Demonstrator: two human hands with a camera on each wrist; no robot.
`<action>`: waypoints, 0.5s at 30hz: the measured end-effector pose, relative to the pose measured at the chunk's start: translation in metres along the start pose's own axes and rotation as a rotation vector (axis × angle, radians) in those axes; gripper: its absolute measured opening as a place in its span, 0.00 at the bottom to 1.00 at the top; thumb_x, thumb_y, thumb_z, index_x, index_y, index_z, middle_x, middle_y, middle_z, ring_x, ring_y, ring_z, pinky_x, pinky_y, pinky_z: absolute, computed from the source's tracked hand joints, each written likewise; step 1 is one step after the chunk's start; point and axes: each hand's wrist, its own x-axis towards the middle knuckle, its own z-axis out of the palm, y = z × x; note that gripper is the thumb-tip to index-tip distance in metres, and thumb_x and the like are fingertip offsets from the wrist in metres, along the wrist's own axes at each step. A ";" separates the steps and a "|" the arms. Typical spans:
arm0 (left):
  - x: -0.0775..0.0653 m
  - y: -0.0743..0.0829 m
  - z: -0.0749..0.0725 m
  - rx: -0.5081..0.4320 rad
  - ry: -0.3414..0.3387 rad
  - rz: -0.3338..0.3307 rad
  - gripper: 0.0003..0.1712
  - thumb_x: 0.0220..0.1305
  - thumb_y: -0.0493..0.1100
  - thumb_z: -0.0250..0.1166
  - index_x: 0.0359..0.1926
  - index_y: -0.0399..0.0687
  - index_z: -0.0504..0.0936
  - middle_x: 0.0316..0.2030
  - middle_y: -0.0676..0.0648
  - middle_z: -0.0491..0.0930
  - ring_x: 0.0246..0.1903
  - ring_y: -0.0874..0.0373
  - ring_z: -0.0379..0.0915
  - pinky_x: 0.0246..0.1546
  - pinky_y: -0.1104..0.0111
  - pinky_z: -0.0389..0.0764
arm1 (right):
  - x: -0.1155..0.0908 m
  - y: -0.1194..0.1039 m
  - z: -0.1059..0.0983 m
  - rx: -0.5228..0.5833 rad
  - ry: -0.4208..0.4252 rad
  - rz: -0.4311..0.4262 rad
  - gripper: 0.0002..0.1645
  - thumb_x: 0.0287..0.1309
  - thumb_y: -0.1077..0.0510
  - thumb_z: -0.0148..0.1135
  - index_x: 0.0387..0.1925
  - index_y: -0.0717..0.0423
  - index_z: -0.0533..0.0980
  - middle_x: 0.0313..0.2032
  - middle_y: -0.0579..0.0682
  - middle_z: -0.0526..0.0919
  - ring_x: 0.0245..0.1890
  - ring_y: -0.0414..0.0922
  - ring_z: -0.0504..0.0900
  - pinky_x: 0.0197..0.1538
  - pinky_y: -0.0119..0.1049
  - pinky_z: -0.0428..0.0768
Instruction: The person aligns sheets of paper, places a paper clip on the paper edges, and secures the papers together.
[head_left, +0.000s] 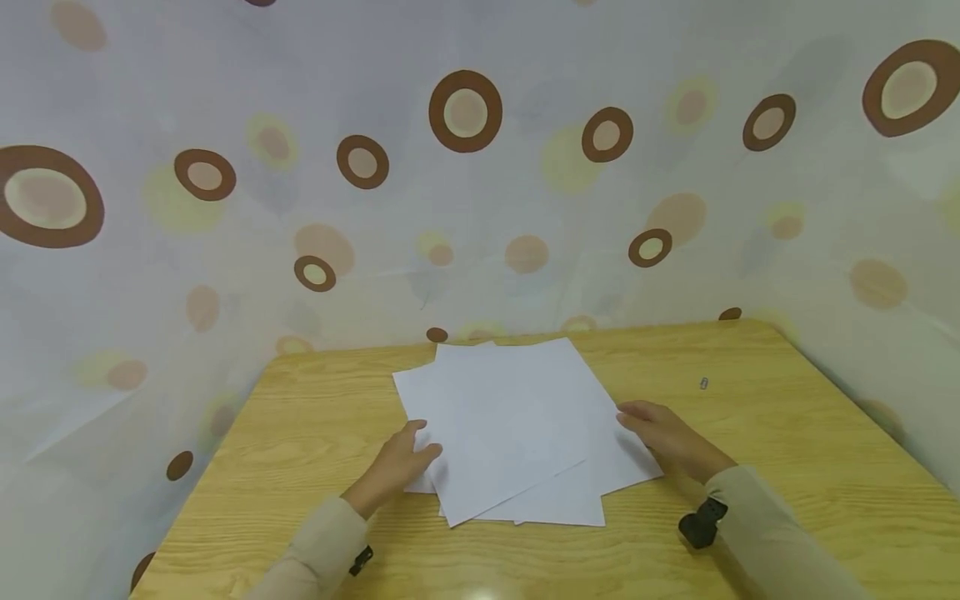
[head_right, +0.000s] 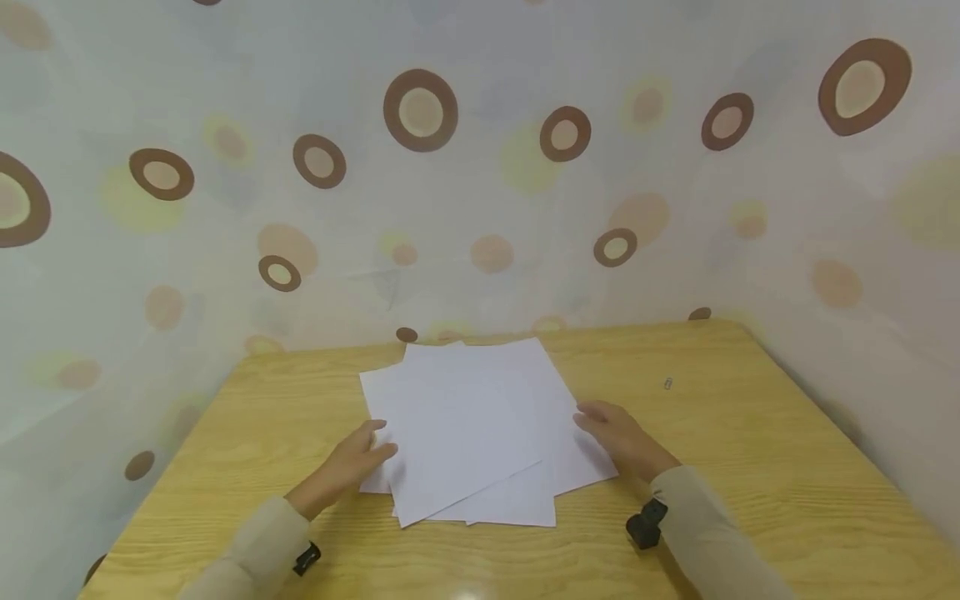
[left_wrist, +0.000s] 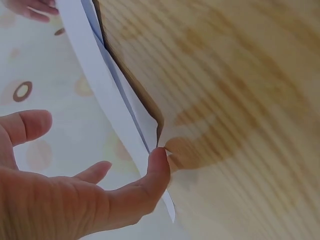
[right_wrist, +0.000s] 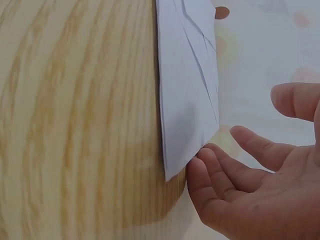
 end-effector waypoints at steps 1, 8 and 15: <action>-0.002 -0.001 -0.001 0.008 -0.006 -0.004 0.33 0.61 0.47 0.53 0.63 0.37 0.56 0.60 0.30 0.57 0.58 0.35 0.54 0.54 0.46 0.60 | -0.001 0.000 0.000 0.015 0.002 0.012 0.40 0.62 0.40 0.43 0.62 0.68 0.54 0.60 0.68 0.58 0.60 0.62 0.58 0.57 0.53 0.64; -0.009 0.000 -0.007 0.009 -0.040 -0.017 0.33 0.61 0.49 0.53 0.63 0.39 0.56 0.61 0.32 0.57 0.59 0.36 0.53 0.55 0.46 0.59 | -0.001 -0.002 -0.003 0.055 0.039 0.040 0.40 0.63 0.41 0.43 0.61 0.70 0.53 0.61 0.69 0.56 0.60 0.63 0.56 0.57 0.52 0.64; -0.013 0.007 -0.007 -0.027 -0.080 -0.015 0.34 0.61 0.49 0.54 0.63 0.37 0.55 0.60 0.30 0.57 0.59 0.35 0.53 0.55 0.46 0.59 | 0.001 0.002 -0.002 0.052 0.031 0.079 0.42 0.60 0.38 0.44 0.62 0.67 0.54 0.61 0.68 0.57 0.60 0.61 0.58 0.56 0.50 0.65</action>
